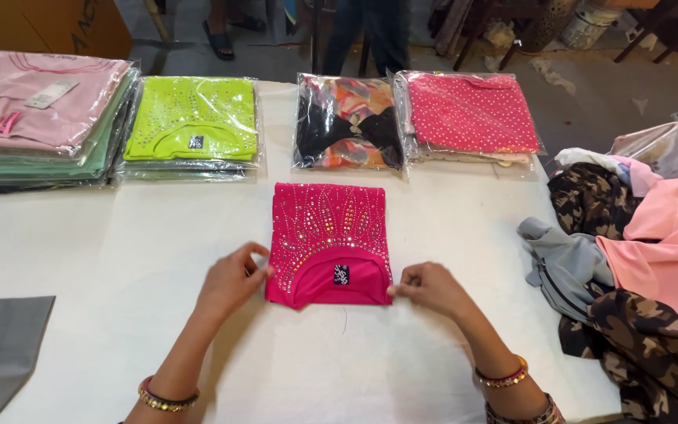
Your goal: The person unfolds a pink long-sleeved shirt with rhinestone embellishments on a white table, smooths it out, and folds it into a compact square. They then place the folded shirt into a clear plastic bag and seal it.
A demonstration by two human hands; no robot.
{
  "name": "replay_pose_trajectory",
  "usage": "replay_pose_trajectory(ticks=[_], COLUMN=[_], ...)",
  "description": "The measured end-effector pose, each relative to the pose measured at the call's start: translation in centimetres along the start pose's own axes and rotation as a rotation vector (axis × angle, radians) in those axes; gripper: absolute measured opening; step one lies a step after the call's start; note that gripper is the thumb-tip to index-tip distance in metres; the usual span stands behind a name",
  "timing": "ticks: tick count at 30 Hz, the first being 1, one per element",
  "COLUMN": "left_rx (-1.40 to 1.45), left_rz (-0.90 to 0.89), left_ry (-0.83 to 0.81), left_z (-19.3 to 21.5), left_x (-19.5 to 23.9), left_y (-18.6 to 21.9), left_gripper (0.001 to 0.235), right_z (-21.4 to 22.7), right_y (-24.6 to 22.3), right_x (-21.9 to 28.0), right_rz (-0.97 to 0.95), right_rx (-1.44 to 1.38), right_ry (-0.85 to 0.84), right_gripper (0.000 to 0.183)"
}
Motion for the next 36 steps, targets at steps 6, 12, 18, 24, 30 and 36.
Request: replay_pose_trajectory(ticks=[6, 12, 18, 24, 30, 36], left_rx=[-0.451, -0.686, -0.829, -0.574, -0.446, -0.032], left_rz=[-0.352, -0.846, -0.786, -0.820, -0.639, -0.419], left_ry=[0.378, -0.071, -0.057, 0.043, 0.794, 0.621], left_z=[-0.4, -10.8, -10.9, -5.5, 5.1, 5.9], left_x=[2.1, 4.2, 4.0, -0.7, -6.7, -12.4], left_y=[7.4, 11.5, 11.6, 11.5, 11.4, 6.3], left_gripper=[0.023, 0.024, 0.040, 0.015, 0.014, 0.041], right_z=[1.6, 0.7, 0.3, 5.7, 9.3, 9.6], right_y=[-5.2, -8.2, -8.3, -7.0, -5.3, -4.1], right_x=[3.3, 5.6, 5.9, 2.4, -9.2, -14.2], right_rz=[0.357, 0.647, 0.580, 0.538, 0.406, 0.453], right_rx=[0.167, 0.394, 0.516, 0.280, 0.024, -0.487], right_ry=[0.146, 0.329, 0.218, 0.480, 0.648, 0.617], right_gripper=[0.034, 0.021, 0.012, 0.009, 0.030, 0.029])
Point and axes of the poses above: each hand's wrist, its own x-axis away from the middle knuckle, its own z-axis out of the back of the hand, y = z × x, the point moved 10 cm from there along -x, towards the middle knuckle, and after that the axes turned 6 degrees about -y, right-handed, at the moved point
